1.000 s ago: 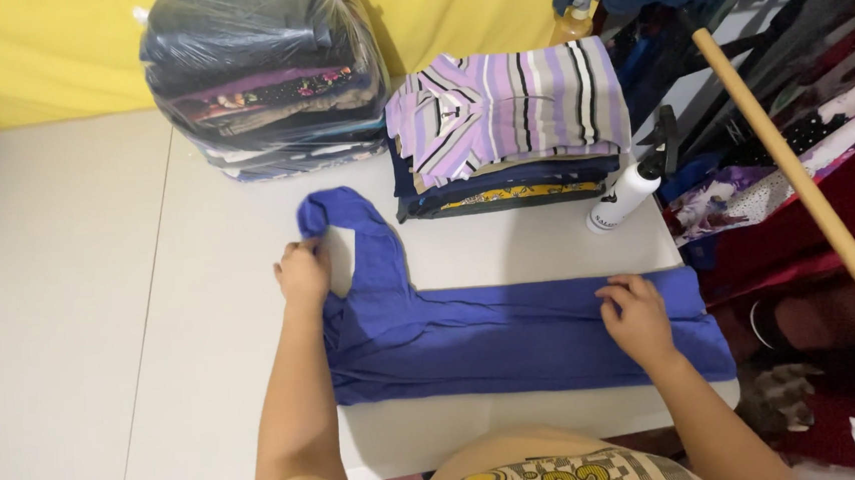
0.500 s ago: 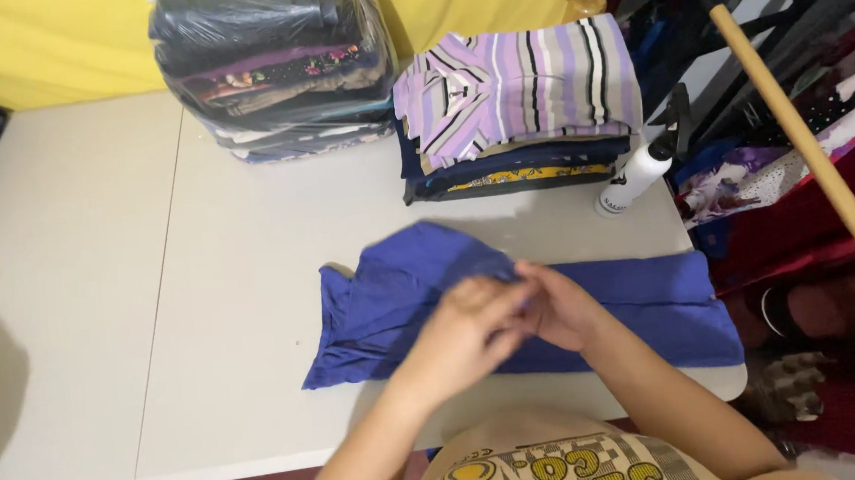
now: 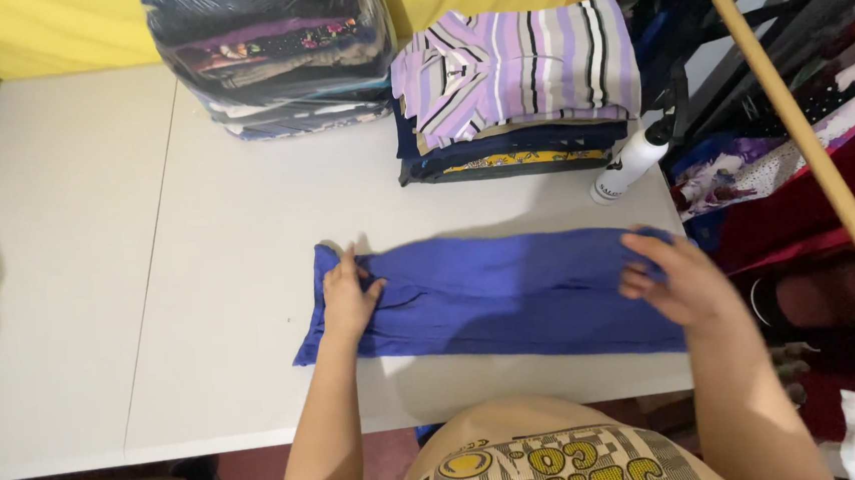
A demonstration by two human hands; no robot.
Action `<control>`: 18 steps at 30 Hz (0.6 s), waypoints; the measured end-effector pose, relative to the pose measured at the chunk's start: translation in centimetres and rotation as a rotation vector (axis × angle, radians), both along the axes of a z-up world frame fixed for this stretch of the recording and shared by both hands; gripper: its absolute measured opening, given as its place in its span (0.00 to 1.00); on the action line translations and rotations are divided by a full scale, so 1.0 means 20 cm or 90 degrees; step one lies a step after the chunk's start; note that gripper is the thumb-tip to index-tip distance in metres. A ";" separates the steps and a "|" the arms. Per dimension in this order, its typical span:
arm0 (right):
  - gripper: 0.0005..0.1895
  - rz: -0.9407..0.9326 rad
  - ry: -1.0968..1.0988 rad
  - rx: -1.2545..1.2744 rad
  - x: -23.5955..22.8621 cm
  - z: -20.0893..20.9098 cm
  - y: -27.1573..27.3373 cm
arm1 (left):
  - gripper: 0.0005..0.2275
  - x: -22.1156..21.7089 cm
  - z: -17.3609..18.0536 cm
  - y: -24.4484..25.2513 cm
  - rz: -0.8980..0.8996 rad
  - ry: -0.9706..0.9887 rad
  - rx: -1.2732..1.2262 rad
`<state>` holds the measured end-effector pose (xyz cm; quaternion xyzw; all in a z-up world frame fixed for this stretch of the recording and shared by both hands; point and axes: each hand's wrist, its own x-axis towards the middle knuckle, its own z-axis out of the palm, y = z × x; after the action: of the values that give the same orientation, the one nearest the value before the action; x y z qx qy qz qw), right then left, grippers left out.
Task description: Folding items of laundry including shirts and trousers while spraying them with a liquid.
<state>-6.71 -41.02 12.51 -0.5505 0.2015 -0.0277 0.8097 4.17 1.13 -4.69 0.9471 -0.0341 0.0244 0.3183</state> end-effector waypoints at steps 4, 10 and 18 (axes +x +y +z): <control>0.07 0.172 -0.054 0.006 -0.12 -0.09 -0.36 | 0.06 -0.09 -0.01 0.00 0.007 -0.139 -0.053; 0.19 0.211 -0.047 -0.228 -0.41 0.05 -0.57 | 0.05 -0.25 0.31 0.02 -0.118 -0.119 -0.170; 0.08 0.304 -0.004 -0.232 -0.46 -0.02 -0.75 | 0.05 -0.34 0.42 0.09 -0.084 0.184 -0.191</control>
<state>-15.93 -55.97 12.03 -0.7184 0.0558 0.1259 0.6819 -2.53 2.95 3.64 0.8784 -0.0458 -0.1280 0.4581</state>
